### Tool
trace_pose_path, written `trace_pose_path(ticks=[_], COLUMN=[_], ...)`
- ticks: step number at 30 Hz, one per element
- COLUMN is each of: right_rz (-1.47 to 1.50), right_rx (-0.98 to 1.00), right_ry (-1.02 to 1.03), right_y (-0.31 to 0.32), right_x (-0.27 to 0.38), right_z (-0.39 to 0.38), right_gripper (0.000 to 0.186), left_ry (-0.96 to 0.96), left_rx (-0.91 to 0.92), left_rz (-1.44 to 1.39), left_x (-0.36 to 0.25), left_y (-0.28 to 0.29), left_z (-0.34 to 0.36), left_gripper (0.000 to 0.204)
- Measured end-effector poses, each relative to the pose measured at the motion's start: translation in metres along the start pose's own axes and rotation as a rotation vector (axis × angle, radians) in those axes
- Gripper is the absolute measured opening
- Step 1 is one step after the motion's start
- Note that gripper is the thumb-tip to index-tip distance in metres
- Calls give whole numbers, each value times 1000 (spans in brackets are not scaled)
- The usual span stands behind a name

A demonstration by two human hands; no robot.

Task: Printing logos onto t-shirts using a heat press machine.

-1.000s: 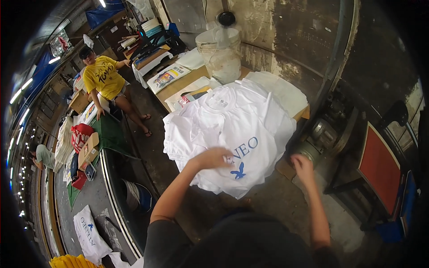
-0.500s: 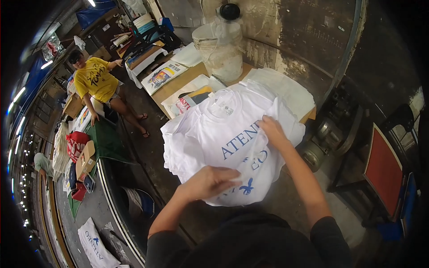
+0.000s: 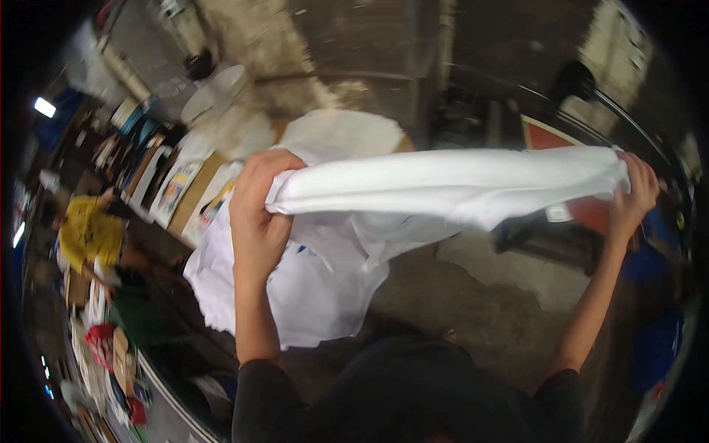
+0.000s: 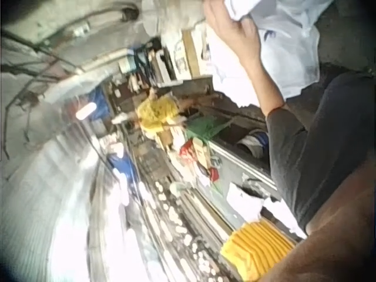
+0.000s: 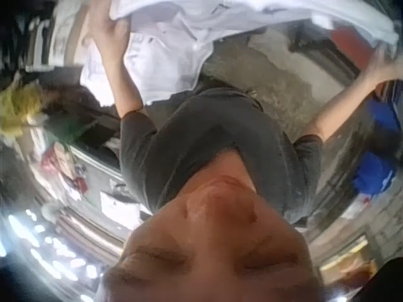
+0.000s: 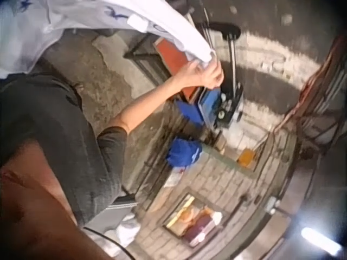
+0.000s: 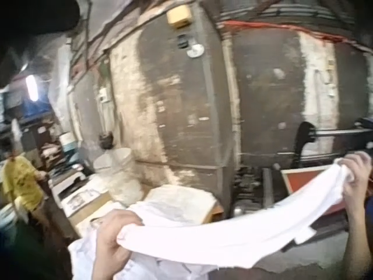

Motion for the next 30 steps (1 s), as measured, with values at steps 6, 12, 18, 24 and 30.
trace_pose_path(ticks=[6,12,18,24,30], right_rz=[-469,-365,-348,-221,-344], right_rx=[383,377,63,-424,-608], right_ry=[-179,-439,-680,-858,-667], right_y=[40,100,156,174,152], right_x=[-149,-259,-312,-338,-402], right_z=[-76,-145,-205,-229,-188], right_gripper=[25,14,13,13,15], left_ry=[-258,94,109,85,-183], left_rx=[230,-62,-110,-131,-163], left_rz=[128,-237,-246,-186,-220], left_x=[-47,-60,-96,-116,-128], left_y=[-151,-246,-328,-382,-438], left_z=[29,40,9,4,38], left_gripper=[32,38,25,28,18])
Point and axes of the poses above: each hand's wrist, its own z-axis towards the middle knuckle, its own y-axis out of the back of the hand, x = y × z, the point moved 7 cm from there along z, towards the middle knuckle, and after that the axes turned 3 degrees about -z, right-handed, at the moved point
